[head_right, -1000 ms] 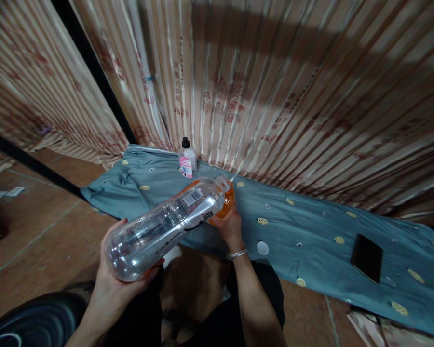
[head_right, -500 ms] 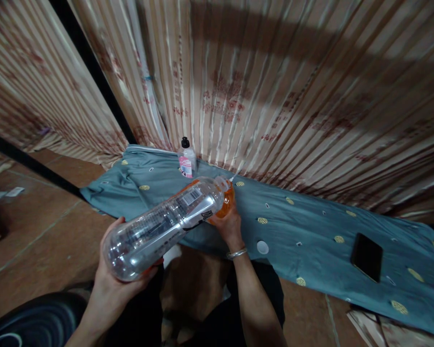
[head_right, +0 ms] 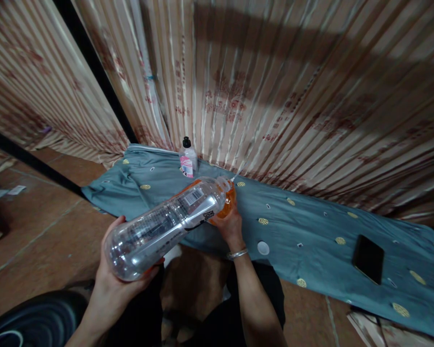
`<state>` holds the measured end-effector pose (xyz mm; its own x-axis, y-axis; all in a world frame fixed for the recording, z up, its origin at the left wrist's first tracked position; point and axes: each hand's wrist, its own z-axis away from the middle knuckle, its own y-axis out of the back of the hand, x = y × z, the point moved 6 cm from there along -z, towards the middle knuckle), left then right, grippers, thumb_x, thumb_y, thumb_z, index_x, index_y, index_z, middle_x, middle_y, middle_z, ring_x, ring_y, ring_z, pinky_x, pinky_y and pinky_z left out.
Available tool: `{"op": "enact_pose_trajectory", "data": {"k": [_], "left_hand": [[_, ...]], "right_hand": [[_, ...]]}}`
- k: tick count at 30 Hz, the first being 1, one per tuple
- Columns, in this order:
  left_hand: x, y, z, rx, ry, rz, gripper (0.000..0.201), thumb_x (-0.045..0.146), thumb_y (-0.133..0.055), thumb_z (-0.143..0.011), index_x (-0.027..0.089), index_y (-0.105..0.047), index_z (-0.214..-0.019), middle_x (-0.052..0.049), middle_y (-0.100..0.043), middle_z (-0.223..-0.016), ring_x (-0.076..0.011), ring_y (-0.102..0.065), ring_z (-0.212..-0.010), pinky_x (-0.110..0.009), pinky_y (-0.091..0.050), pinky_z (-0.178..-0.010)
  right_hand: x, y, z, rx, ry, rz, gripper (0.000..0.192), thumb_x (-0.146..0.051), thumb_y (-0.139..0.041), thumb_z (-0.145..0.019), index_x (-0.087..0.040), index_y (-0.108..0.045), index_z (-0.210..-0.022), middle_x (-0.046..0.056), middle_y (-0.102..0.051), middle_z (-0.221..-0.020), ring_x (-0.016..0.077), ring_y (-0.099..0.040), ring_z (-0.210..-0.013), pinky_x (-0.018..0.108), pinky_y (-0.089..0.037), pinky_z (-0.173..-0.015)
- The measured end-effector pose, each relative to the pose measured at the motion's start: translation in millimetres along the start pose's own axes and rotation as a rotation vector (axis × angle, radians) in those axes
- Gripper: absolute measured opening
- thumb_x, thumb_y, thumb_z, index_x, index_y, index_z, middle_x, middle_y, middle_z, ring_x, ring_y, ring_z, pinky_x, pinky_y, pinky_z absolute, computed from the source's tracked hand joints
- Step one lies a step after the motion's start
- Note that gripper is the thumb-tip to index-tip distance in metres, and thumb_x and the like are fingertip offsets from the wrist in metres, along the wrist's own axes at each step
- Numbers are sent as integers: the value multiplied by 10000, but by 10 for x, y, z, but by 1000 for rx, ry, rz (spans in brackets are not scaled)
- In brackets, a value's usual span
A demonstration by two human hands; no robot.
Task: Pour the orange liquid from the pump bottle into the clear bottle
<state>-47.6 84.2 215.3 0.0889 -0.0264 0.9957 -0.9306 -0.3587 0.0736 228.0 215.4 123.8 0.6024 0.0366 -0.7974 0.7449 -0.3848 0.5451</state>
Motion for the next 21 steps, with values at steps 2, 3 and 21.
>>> {"op": "enact_pose_trajectory", "data": {"k": [2,3,21], "left_hand": [[12,-2,0,1,-8,-8,1076,333,-937,-626,279,-430,-1573,-97,-650,-1358,-269,-750,-1090,-374,-628,-928],[15,-4,0,0,-11,-9,1075,324,-933,-629,275,-425,-1576,-98,-650,-1359,-268,-751,-1090,-372,-627,-931],[73,-36,6,-20,15,25,1136,374,-959,-625,264,-386,-1600,-100,-664,-1350,-277,-763,-1099,-378,-627,-940]], "right_hand": [[-10,4,-2,1,13,-4,787,-454,-820,-703,-127,-579,-1377,194,-812,-1165,361,-805,-1047,426,-661,-857],[-14,6,-3,2,17,-4,775,-449,-825,-701,-130,-586,-1365,193,-811,-1166,359,-804,-1051,420,-661,-860],[-3,14,-3,20,13,3,679,-375,-811,-694,-159,-595,-1300,163,-821,-1104,334,-815,-978,379,-660,-770]]}}
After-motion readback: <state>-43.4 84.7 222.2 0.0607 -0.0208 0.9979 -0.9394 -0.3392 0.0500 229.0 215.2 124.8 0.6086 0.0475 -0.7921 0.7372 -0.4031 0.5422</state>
